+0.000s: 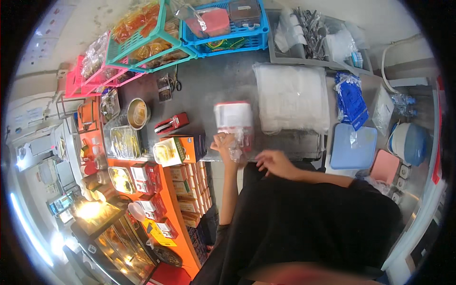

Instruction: The person prepares multiple food orders by placing items into boxes and bags, including scooping food from a container, cutting a food item on a board with a knife, and labeling the packages with a pen.

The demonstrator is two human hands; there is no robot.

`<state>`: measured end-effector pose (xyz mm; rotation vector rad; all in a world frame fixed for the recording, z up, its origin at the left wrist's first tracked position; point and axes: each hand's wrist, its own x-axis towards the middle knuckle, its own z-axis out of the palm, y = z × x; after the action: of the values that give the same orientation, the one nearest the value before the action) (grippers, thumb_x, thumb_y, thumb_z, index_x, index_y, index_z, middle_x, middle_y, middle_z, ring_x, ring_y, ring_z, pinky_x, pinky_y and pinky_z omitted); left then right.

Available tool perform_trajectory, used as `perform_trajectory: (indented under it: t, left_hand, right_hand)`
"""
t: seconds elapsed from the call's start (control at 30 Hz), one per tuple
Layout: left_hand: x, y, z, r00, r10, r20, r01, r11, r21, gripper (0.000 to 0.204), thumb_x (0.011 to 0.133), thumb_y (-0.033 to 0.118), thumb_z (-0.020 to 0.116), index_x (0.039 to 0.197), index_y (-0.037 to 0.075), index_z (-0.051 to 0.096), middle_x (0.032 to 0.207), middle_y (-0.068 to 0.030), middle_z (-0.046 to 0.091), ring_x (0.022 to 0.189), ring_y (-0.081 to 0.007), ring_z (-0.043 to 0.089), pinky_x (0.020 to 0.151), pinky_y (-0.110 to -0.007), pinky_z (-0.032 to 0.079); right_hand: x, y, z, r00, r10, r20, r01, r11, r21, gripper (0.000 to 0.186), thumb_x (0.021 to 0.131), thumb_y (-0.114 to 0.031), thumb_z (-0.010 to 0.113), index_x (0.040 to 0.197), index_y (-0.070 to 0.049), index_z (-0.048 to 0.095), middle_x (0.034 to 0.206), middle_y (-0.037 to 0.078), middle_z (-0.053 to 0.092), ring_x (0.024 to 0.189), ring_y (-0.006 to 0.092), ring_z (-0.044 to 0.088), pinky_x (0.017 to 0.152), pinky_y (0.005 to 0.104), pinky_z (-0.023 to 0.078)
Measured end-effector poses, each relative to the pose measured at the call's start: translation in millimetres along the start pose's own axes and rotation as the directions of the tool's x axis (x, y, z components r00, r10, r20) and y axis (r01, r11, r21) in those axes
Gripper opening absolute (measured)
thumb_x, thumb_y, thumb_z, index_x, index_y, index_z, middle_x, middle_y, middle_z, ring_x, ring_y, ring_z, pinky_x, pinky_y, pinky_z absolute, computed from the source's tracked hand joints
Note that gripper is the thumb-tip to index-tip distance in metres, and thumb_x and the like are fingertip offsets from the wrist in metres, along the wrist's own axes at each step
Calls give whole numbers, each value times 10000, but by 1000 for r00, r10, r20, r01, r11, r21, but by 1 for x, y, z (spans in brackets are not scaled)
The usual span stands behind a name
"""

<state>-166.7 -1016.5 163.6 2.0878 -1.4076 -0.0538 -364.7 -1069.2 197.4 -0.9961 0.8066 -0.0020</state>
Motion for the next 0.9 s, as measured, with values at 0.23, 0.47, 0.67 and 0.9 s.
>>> perform_trajectory:
  t: [0.23, 0.47, 0.67, 0.9]
  left_hand:
    - [-19, -30, 33, 974, -203, -100, 194, 976, -99, 152, 632, 77, 635, 784, 65, 629, 774, -87, 595, 772, -309, 554, 699, -429, 422]
    - [-11, -8, 42, 940, -207, -270, 228, 972, 51, 247, 647, 90, 692, 894, 85, 685, 836, -104, 640, 757, -287, 607, 636, -349, 468]
    - [-3, -42, 15, 748, -641, 173, 648, 646, -404, 147, 736, 148, 743, 741, 29, 656, 636, -69, 612, 607, -142, 600, 590, -304, 480]
    - [41, -52, -16, 667, -441, 601, 745, 401, -533, 222, 749, 198, 756, 703, 12, 644, 607, -41, 602, 507, -108, 565, 468, -245, 438]
  right_hand:
    - [191, -146, -260, 471, -845, -254, 240, 400, -885, 347, 756, -29, 625, 1102, -28, 605, 939, 136, 653, 841, 275, 629, 766, 359, 490]
    - [243, -130, -349, 831, -557, -5, 15, 31, -999, 236, 790, -88, 629, 1018, -94, 690, 994, 163, 658, 926, 361, 617, 853, 397, 480]
    - [147, -154, -207, 578, -795, -182, 535, 539, -651, 238, 862, -4, 545, 1023, -86, 699, 906, 86, 637, 839, 151, 634, 702, 262, 488]
    - [136, -76, -83, 788, -521, 329, 616, 660, -430, 238, 822, 18, 584, 1009, -70, 703, 911, 61, 578, 756, 136, 573, 676, 261, 471]
